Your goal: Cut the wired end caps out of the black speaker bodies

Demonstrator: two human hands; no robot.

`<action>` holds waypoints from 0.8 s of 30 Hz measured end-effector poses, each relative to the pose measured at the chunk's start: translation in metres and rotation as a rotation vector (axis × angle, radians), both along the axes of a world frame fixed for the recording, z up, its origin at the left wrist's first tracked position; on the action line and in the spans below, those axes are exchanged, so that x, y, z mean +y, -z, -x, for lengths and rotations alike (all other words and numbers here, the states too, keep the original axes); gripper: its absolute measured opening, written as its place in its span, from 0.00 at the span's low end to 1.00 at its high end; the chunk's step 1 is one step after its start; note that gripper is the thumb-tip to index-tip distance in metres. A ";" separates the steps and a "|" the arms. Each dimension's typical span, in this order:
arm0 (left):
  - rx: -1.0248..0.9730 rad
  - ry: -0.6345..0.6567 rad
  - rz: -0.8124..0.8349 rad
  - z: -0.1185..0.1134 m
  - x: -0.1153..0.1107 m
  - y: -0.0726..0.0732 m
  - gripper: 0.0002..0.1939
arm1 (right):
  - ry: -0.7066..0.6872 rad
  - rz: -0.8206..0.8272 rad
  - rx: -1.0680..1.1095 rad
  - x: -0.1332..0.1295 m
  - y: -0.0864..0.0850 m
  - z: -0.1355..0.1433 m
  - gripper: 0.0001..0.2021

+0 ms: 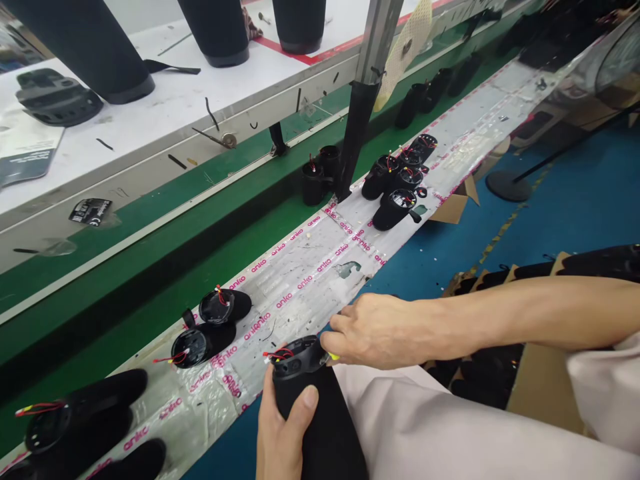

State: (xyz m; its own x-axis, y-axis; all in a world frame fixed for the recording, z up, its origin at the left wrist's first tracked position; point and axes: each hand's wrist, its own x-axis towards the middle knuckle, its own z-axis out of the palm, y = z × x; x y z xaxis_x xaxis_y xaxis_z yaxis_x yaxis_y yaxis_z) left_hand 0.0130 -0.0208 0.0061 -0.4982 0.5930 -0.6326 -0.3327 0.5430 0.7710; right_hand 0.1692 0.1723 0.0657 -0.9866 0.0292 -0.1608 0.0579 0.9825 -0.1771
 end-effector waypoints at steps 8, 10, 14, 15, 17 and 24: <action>-0.008 -0.005 0.011 -0.010 0.014 -0.017 0.50 | 0.034 -0.004 0.072 -0.003 0.010 -0.007 0.16; -0.025 0.005 0.026 -0.011 0.016 -0.021 0.50 | 0.033 0.003 0.091 -0.004 0.011 -0.009 0.15; -0.022 0.009 0.032 -0.013 0.016 -0.023 0.50 | 0.030 -0.006 0.120 -0.005 0.014 -0.011 0.15; -0.013 0.011 0.030 -0.013 0.016 -0.023 0.49 | 0.030 -0.010 0.121 -0.005 0.014 -0.012 0.15; 0.002 0.019 0.027 -0.013 0.015 -0.022 0.49 | 0.028 -0.013 0.112 -0.005 0.014 -0.012 0.15; 0.031 0.034 0.056 -0.012 0.017 -0.024 0.47 | 0.030 -0.019 0.097 -0.005 0.013 -0.011 0.14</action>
